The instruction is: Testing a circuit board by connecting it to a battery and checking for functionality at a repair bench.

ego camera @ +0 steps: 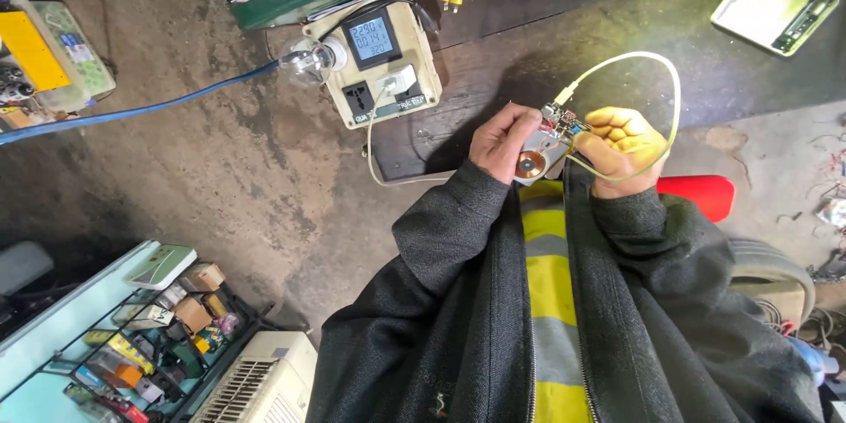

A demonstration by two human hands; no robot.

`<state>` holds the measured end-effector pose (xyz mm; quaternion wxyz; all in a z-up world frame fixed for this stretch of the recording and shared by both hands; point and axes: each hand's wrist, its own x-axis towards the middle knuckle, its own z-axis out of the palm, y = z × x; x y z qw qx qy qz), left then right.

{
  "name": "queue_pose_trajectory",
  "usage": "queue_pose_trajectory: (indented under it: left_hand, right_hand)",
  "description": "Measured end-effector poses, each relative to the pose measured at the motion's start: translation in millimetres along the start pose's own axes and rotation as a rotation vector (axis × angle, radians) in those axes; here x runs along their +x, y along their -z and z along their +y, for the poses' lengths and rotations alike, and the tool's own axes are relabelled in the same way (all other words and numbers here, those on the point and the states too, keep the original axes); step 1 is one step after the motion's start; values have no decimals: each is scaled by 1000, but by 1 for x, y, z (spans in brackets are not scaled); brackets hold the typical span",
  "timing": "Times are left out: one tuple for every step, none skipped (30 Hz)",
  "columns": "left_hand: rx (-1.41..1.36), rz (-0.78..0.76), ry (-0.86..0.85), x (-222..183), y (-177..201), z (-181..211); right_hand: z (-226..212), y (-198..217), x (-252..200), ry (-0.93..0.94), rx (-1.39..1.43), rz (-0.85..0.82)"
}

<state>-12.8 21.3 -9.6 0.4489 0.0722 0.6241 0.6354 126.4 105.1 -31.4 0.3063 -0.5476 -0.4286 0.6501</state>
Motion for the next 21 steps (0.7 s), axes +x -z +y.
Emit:
queue_pose_trajectory:
  left_hand:
    - [-1,0,1,0,0,1]
    - [-14,20,7,-1,-1,2]
    - [-27,40,13,-2,-3,1]
    - [-33,32,22,-2,1,1]
    - [9,24,6,-2,3,0]
    - [49,9,-10,-1,4,-2]
    - [42,-4,-1,-1,4,-5]
    - [22,8,14,0,4,-8]
    - [2,21,30,0,5,-10]
    - [-1,14,34,-1,4,-9]
    - [6,14,24,-2,4,-8]
    - [14,17,13,-3,4,-6]
    - [13,12,17,-6,4,-5]
    - [24,1,27,-8,4,-4]
    - [35,-9,37,-10,4,-2]
    - [36,-12,38,-10,5,-2]
    - [20,-7,36,-10,5,-2]
    - [2,-2,34,-9,5,-2]
    - [2,-4,34,-9,3,0]
    - [-4,2,40,-9,1,3]
    - [-10,9,45,-9,-1,6]
  right_hand:
    - [-3,-4,-1,0,-1,0]
    - [-7,-6,-2,19,-6,13]
    - [-10,-7,-4,38,-11,25]
    - [-8,-7,-4,37,-19,35]
    - [-5,-6,-4,28,-12,25]
    - [-3,-4,-4,22,-6,19]
    - [-5,-4,-5,24,-15,34]
    - [-6,-6,-7,5,21,38]
    - [-7,-9,-8,-13,57,42]
    - [-7,-7,-7,-12,53,50]
    - [-7,-6,-6,-11,49,49]
    - [-6,-6,-6,-13,47,46]
    - [-7,-5,-6,-13,46,52]
    - [-8,-6,-6,-23,29,40]
    - [-9,-6,-5,-33,12,28]
    - [-10,-6,-6,-33,13,31]
    - [-12,-6,-7,-35,1,24]
    - [-13,-6,-7,-36,-11,15]
    - [-11,-6,-6,-36,-11,17]
    - [-9,-5,-6,-41,-1,12]
    - [-6,-5,-5,-46,9,6]
